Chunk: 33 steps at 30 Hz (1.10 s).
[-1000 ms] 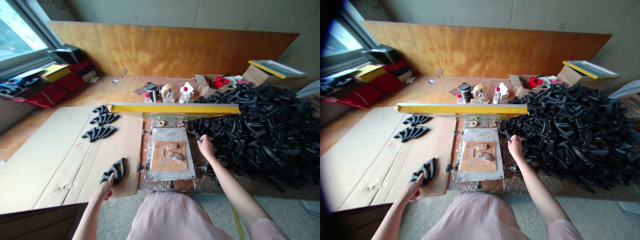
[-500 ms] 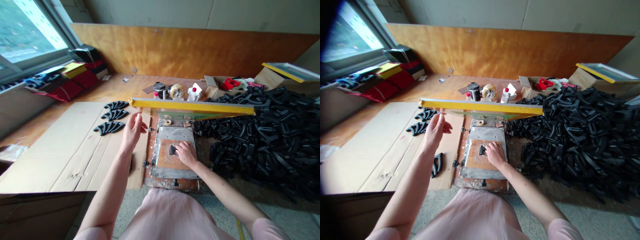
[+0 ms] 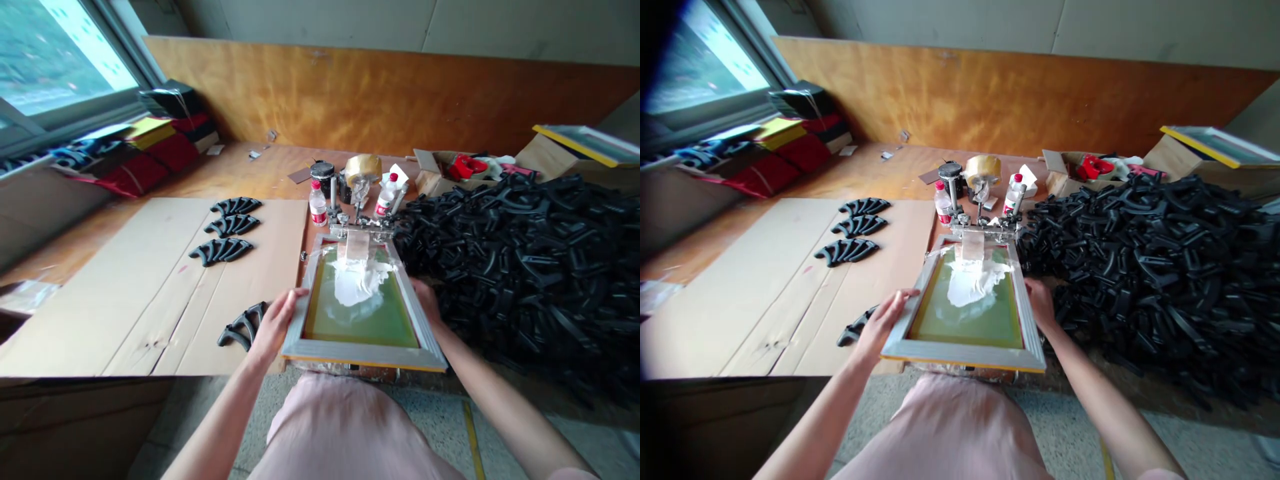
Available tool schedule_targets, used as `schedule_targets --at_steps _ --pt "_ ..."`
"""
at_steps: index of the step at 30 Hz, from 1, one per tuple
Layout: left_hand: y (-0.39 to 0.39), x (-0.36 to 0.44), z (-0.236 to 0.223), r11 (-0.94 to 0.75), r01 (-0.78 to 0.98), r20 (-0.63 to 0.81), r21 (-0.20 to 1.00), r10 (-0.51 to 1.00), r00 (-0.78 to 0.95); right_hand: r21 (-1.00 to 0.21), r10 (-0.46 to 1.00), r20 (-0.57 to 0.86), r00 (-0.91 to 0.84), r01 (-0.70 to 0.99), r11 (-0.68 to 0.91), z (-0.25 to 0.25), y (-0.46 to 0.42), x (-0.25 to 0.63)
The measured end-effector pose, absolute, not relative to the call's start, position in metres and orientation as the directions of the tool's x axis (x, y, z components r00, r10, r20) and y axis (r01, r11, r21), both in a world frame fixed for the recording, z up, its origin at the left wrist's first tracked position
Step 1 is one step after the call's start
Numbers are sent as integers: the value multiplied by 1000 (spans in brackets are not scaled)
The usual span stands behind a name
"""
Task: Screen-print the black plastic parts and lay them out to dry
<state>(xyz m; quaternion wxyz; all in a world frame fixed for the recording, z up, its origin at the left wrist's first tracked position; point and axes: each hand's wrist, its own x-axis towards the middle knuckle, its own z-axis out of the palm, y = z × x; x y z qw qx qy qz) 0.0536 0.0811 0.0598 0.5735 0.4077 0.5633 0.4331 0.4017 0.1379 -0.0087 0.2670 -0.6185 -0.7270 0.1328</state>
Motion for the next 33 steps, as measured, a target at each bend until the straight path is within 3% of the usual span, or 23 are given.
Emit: schedule_targets --at_steps 3,6,9,11,16,19,26,30,33 --pt "67 56 13 395 -33 -395 918 919 -7 -536 936 351 40 828 166 12 171 401" --pt "69 61 -26 409 29 -408 912 912 -47 -418 894 424 -144 845 334 31 195 359" --pt "73 62 -46 398 63 -395 915 917 -61 -247 895 250 -370 869 429 36 198 316" --pt "74 62 -51 394 77 -388 916 918 -76 -205 896 110 -431 872 445 32 186 302" --pt "72 61 -53 409 120 -396 905 911 -118 -180 742 14 -671 728 662 23 142 316" --pt "72 61 -53 414 107 -402 904 908 -121 -244 619 -36 -784 608 755 30 138 326" --pt "73 60 -47 412 22 -411 911 911 -40 -306 755 166 -635 695 651 8 129 320" --pt "71 61 -39 425 8 -425 905 904 -43 -339 719 122 -684 652 678 3 120 323" --pt "71 59 -22 439 18 -438 899 898 -31 -358 815 125 -566 740 569 25 146 316"
